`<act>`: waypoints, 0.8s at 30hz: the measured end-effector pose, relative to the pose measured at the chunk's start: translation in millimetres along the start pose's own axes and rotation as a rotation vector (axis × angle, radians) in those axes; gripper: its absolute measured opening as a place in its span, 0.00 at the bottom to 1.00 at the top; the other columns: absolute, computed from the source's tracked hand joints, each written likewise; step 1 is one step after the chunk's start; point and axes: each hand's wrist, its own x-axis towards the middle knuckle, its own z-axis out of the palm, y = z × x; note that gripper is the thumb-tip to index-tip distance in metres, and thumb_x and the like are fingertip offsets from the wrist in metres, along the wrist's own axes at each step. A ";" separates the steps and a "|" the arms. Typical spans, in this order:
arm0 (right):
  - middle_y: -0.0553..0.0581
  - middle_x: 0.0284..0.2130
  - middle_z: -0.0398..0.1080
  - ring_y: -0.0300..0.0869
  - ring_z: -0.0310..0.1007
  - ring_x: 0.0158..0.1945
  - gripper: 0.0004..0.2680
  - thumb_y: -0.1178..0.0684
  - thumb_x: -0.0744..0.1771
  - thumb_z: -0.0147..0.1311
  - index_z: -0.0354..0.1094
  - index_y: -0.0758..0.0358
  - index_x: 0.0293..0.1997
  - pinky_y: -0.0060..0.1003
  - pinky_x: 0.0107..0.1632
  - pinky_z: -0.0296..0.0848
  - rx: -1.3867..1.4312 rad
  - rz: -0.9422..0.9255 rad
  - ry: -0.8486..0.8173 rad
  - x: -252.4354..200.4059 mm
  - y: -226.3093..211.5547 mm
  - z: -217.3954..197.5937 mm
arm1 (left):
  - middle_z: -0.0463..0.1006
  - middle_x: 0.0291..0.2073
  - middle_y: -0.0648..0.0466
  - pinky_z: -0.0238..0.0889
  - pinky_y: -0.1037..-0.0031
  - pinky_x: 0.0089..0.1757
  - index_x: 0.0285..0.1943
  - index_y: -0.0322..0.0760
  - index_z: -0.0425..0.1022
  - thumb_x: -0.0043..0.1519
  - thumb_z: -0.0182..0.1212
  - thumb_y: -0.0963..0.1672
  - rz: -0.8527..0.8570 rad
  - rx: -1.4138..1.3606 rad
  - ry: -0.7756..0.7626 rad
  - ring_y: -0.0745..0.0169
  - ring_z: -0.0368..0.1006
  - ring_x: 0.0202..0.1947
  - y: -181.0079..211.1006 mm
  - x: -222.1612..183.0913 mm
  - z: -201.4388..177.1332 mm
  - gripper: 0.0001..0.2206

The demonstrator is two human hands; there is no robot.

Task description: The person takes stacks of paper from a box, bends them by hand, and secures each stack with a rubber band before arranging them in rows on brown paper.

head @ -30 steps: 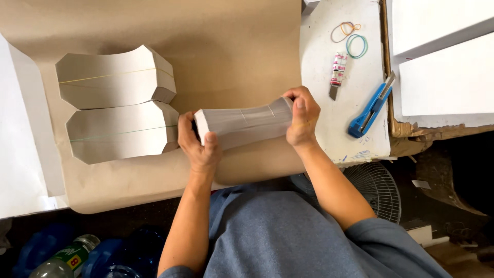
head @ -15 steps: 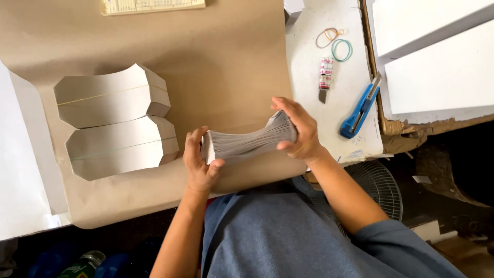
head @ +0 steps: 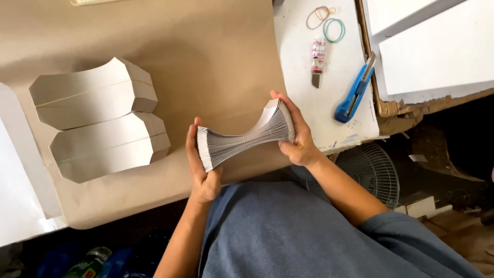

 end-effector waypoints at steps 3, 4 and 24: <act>0.62 0.79 0.40 0.45 0.35 0.83 0.39 0.71 0.57 0.44 0.33 0.65 0.80 0.39 0.80 0.38 -0.129 -0.064 -0.074 -4.9 -4.0 -5.8 | 0.40 0.81 0.38 0.35 0.57 0.73 0.82 0.29 0.32 0.52 0.49 0.34 0.023 0.262 -0.158 0.43 0.35 0.82 1.9 -3.5 -18.8 0.45; 0.62 0.79 0.40 0.45 0.35 0.83 0.39 0.71 0.57 0.44 0.33 0.65 0.80 0.39 0.80 0.38 -0.124 -0.048 -0.064 -6.8 -6.2 -10.0 | 0.40 0.81 0.38 0.35 0.57 0.73 0.82 0.29 0.32 0.52 0.49 0.34 0.007 0.259 -0.168 0.43 0.35 0.82 6.5 -1.4 -22.6 0.45; 0.59 0.70 0.59 0.51 0.61 0.73 0.35 0.62 0.62 0.68 0.49 0.59 0.77 0.45 0.74 0.61 -0.289 0.043 -0.157 -11.3 -2.3 -54.6 | 0.70 0.60 0.43 0.62 0.64 0.63 0.69 0.23 0.65 0.49 0.73 0.34 -0.307 0.260 -0.167 0.51 0.70 0.63 19.7 8.0 -49.3 0.35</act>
